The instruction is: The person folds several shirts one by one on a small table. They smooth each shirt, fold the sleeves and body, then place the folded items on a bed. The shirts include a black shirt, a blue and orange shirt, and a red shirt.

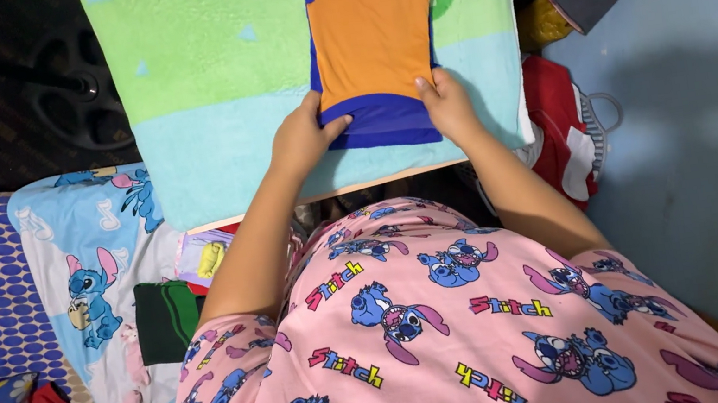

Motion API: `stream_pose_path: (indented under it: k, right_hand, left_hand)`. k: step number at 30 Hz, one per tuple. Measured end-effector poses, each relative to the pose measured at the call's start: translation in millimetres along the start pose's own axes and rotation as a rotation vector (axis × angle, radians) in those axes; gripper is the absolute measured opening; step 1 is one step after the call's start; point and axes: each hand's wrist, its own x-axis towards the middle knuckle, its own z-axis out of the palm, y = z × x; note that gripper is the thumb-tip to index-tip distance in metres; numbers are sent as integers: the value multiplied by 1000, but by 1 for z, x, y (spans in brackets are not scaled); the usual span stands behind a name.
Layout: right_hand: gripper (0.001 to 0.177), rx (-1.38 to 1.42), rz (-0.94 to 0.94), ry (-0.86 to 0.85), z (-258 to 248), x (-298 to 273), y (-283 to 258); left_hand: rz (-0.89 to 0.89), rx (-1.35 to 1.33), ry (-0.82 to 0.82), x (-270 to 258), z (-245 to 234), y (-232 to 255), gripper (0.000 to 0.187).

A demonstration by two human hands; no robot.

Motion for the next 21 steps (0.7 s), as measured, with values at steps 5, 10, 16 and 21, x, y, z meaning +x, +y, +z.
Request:
stream_pose_path:
  k: [5, 10, 16, 21]
  right_hand:
    - [31, -48, 14, 27, -5, -8, 6]
    - [34, -194, 14, 69, -13, -15, 22]
    - [37, -274, 22, 49, -11, -29, 28]
    - [38, -200, 60, 158, -16, -4, 21]
  left_hand:
    - [210, 133, 223, -22, -3, 7, 33]
    - [320, 323, 180, -40, 0, -3, 36]
    - [319, 212, 203, -38, 1, -21, 26]
    - [-68, -129, 271, 3, 8, -3, 36]
